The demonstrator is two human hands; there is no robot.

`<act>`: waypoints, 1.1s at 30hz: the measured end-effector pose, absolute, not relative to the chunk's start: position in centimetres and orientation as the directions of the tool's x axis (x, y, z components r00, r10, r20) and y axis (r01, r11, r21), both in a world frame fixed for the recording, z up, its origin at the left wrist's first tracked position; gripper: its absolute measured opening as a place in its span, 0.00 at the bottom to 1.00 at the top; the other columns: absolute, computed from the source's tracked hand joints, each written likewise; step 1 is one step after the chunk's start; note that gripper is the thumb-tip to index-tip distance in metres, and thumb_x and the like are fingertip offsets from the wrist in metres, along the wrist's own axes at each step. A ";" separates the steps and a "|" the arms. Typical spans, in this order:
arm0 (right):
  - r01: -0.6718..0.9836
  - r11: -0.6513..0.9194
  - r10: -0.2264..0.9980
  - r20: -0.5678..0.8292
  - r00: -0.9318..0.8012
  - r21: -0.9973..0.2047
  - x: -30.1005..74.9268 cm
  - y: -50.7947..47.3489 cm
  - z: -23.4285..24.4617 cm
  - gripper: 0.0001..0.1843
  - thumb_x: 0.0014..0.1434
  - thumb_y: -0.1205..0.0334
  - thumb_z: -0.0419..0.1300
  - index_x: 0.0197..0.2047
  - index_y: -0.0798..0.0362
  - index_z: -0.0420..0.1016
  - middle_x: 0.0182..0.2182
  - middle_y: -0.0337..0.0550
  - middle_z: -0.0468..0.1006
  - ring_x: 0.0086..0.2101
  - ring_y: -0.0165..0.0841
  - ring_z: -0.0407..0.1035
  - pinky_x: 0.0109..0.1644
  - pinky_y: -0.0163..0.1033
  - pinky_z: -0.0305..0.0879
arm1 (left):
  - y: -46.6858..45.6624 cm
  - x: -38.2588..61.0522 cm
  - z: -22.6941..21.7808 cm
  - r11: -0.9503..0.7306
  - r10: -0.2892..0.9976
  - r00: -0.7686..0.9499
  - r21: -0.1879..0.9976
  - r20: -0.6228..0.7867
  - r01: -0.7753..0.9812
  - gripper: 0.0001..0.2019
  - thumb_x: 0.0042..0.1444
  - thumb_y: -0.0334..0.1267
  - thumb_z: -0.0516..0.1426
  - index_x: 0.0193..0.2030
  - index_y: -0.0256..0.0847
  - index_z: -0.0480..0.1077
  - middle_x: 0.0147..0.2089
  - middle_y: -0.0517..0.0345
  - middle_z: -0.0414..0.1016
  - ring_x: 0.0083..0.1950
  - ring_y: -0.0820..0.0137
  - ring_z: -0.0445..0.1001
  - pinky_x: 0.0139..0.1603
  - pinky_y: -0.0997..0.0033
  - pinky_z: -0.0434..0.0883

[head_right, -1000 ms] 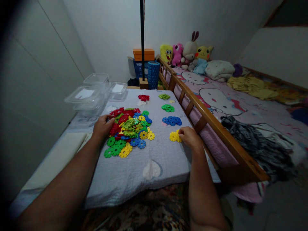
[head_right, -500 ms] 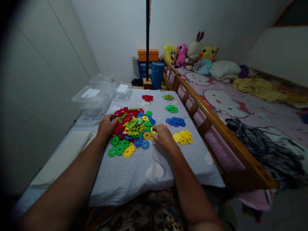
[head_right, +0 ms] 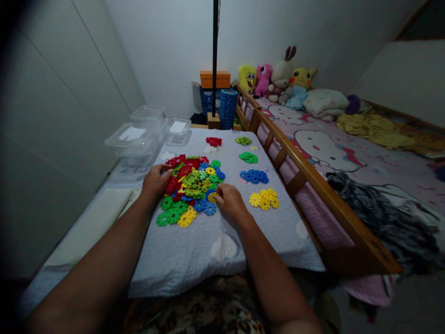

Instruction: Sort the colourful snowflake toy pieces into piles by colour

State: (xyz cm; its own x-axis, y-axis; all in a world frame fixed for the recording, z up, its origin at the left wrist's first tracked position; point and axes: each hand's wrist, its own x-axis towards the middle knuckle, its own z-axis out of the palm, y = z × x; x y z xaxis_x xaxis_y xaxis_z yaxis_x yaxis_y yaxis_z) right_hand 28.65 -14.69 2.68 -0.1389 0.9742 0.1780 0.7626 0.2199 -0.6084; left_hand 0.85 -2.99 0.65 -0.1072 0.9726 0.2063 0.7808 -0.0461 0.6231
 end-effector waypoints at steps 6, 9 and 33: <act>0.647 0.168 0.985 0.155 -0.077 -0.744 31.5 -15.5 4.1 0.03 0.57 0.63 0.59 0.31 0.52 0.70 0.27 0.35 0.73 0.31 0.30 0.66 0.37 0.35 0.58 | -3.0 0.8 0.7 -0.029 0.975 -0.115 0.624 0.191 0.781 0.19 0.58 0.47 0.53 0.51 0.41 0.76 0.54 0.47 0.78 0.58 0.56 0.75 0.62 0.58 0.69; 0.649 0.100 0.991 0.137 0.006 -0.754 34.4 -16.2 5.2 0.05 0.56 0.60 0.60 0.32 0.52 0.73 0.27 0.37 0.75 0.31 0.32 0.67 0.37 0.36 0.60 | -3.0 0.9 0.8 -0.020 0.975 -0.125 0.627 0.185 0.779 0.19 0.58 0.47 0.54 0.50 0.42 0.76 0.54 0.47 0.77 0.57 0.56 0.75 0.63 0.57 0.69; 0.933 -0.122 0.980 0.110 0.168 -0.339 41.0 -18.8 4.8 0.08 0.52 0.72 0.58 0.34 0.53 0.78 0.33 0.43 0.78 0.35 0.34 0.68 0.41 0.37 0.59 | -2.7 0.5 0.2 -0.019 0.977 -0.119 0.626 0.178 0.780 0.19 0.59 0.48 0.54 0.51 0.42 0.76 0.56 0.46 0.77 0.57 0.55 0.75 0.61 0.57 0.69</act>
